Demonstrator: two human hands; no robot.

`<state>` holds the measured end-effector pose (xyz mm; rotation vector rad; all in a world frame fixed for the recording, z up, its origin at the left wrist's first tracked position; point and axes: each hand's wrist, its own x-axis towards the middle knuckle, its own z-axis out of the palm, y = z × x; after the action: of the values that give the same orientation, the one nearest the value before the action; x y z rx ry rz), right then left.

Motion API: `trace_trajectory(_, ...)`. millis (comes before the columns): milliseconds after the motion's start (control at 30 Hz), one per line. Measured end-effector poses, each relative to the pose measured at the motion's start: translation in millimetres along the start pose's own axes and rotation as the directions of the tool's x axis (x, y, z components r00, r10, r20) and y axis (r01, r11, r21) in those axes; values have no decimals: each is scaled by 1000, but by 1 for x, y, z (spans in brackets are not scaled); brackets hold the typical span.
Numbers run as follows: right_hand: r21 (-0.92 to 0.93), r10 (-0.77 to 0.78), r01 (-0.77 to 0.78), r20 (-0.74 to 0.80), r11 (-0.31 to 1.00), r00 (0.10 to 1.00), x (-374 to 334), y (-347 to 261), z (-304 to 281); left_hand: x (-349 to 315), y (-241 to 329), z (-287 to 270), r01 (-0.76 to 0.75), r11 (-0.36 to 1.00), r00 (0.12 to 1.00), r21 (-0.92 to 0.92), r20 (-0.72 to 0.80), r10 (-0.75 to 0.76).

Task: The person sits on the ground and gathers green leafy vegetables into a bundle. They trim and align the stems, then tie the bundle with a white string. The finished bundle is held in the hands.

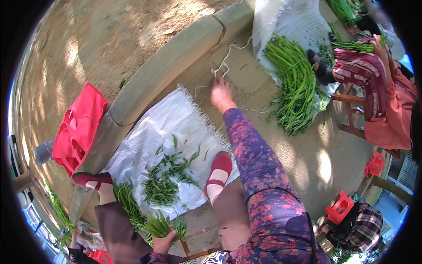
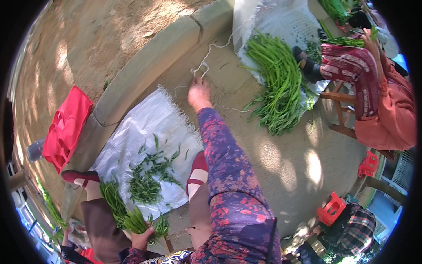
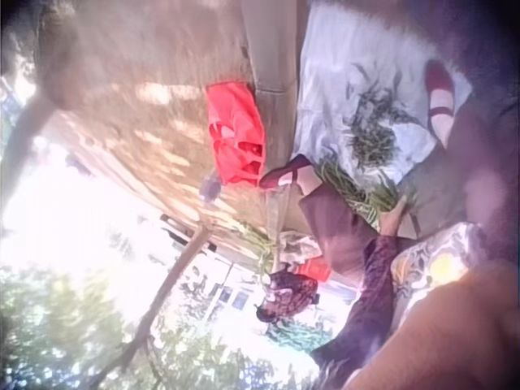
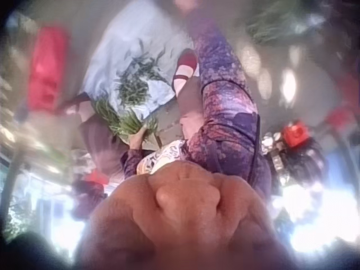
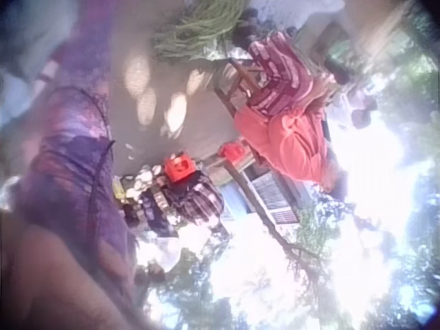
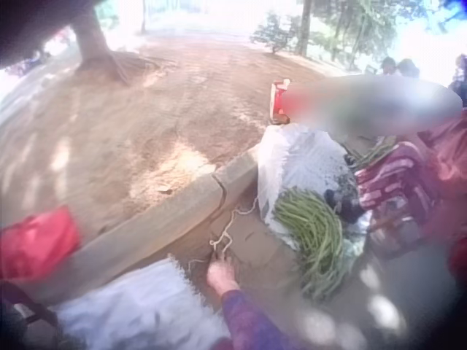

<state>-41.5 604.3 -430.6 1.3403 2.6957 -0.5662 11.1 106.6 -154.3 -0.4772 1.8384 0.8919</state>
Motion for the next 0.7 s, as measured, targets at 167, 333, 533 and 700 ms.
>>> trace_trajectory(167,327,20,41,-183,944,983,-24,-19,-32,-10,-7,-3,-76,995,997,-69,-27,74)
trace_trajectory(333,557,-95,190,-194,809,976,-72,-47,-97,-33,-10,-7,-233,966,970,-115,39,238)
trace_trajectory(533,962,-478,141,-11,236,878,-163,-109,-267,-67,-19,-18,-422,873,905,-244,-58,421)
trace_trajectory(700,949,-661,-165,-57,-269,748,-252,-144,-387,-84,-43,-43,-600,736,798,-315,-158,582)
